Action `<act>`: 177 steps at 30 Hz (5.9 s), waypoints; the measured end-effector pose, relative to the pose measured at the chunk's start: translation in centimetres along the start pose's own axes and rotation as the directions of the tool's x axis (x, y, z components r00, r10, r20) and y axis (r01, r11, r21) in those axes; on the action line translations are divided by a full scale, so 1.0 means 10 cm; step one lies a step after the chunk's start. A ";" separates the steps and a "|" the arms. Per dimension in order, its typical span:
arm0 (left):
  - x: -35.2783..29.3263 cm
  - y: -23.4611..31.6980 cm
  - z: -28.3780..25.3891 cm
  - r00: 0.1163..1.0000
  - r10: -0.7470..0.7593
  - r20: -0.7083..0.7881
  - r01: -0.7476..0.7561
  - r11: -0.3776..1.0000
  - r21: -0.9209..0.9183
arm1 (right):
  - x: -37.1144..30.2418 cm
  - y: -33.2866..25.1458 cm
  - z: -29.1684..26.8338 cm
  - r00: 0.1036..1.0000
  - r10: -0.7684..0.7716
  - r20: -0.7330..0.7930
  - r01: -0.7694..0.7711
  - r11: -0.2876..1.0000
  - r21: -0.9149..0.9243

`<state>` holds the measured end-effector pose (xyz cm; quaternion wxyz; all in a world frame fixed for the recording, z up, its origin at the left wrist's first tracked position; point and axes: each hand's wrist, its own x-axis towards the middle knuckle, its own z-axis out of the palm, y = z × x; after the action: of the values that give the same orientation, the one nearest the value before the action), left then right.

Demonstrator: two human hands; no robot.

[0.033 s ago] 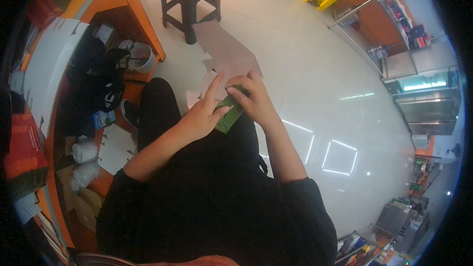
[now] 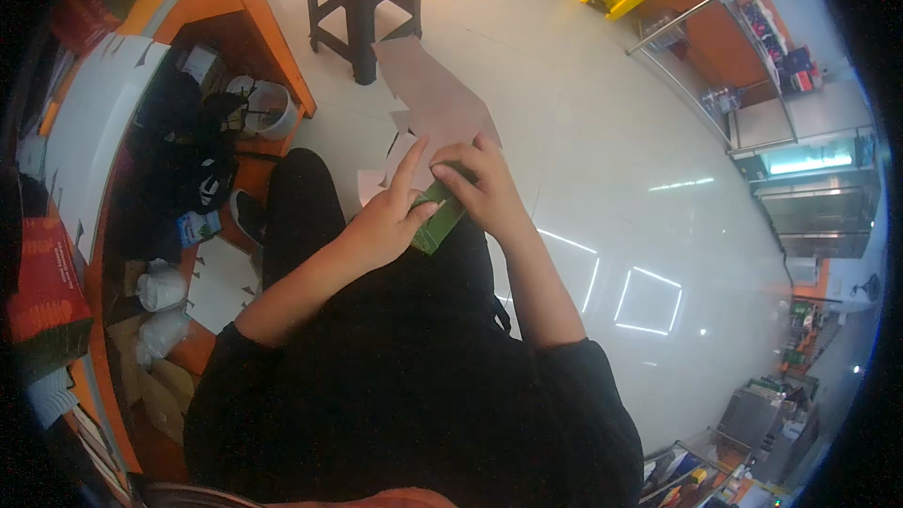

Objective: The person assembles multiple cardboard food boxes by hand by folding them into their final shape and then stacks them together.

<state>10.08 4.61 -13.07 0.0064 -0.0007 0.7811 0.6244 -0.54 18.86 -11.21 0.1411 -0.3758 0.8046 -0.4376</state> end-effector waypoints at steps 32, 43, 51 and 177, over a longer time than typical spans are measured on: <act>-0.20 -0.05 -1.13 0.940 0.312 0.135 -0.310 0.950 -0.036 | 0.13 0.56 -0.70 0.929 0.356 -0.107 -0.231 0.779 0.583; -0.12 0.02 -0.50 0.985 -0.119 -0.124 -0.005 0.701 -0.713 | 0.08 0.18 -0.31 0.970 0.036 -0.241 0.031 0.963 0.267; -0.08 0.16 -0.40 0.969 0.232 -0.083 -0.207 0.582 -0.787 | 0.02 -0.12 0.17 0.965 -0.240 0.107 0.217 0.958 0.188; -1.49 -0.70 -1.23 0.820 -0.354 -0.449 0.558 0.327 0.762 | -0.63 -0.06 -2.00 0.425 0.310 -0.850 0.828 0.246 0.504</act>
<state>24.97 -9.05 -17.07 0.1029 -0.2807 0.9483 0.1069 -7.13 35.22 0.18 -0.1850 -0.1033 0.2341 -0.9488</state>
